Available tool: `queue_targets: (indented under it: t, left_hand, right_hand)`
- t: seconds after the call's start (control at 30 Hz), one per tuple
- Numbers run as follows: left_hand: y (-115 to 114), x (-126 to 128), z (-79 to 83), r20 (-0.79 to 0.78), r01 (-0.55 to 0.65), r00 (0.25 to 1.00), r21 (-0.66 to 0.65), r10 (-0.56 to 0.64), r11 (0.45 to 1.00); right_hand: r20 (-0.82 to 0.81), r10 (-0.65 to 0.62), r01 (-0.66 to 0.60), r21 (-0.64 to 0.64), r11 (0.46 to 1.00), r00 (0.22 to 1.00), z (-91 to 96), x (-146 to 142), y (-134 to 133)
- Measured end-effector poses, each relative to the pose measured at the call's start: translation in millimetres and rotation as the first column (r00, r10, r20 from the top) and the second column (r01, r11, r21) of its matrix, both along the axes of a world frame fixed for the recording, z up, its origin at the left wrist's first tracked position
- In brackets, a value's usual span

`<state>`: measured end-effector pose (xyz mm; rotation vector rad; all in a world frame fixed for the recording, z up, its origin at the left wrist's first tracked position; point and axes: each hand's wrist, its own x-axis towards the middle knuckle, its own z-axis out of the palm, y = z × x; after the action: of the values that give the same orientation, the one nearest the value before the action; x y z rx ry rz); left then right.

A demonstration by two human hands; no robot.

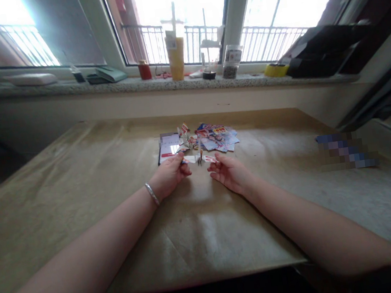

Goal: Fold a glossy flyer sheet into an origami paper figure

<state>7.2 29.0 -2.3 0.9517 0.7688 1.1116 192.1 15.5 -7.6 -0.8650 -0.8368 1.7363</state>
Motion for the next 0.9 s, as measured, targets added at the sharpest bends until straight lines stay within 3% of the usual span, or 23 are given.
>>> queue_targets:
  t: [0.27, 0.37, 0.53, 0.7, 0.9]
  left_hand:
    - [-4.6, -2.7, 6.0, 0.043, 0.048, 0.998, -0.022, -0.047, 0.999]
    - [-4.0, -2.3, 5.8, 0.051, 0.044, 0.998, -0.033, -0.042, 0.998]
    - [-4.4, -2.5, 5.7, 0.056, 0.038, 0.998, -0.046, -0.036, 0.998]
    - [-4.4, -5.1, 7.3, 0.051, 0.009, 0.999, -0.082, -0.005, 0.997]
    - [-6.8, -3.8, 7.0, -0.012, 0.007, 1.000, -0.103, -0.008, 0.995]
  right_hand:
    - [-0.150, -0.060, 0.029, -0.200, 0.979, 0.987, 6.5, 2.7, 4.2]
    - [-0.190, -0.102, 0.060, -0.216, 0.974, 0.977, 11.4, 1.0, 1.7]
    - [-0.168, -0.125, 0.098, -0.160, 0.982, 0.978, 13.8, 2.1, 0.9]
    - [-0.005, -0.191, 0.188, -0.139, 0.972, 0.982, 8.1, 4.2, 7.0]
    - [0.096, -0.160, 0.157, 0.039, 0.987, 0.982, 0.3, 0.5, 6.9]
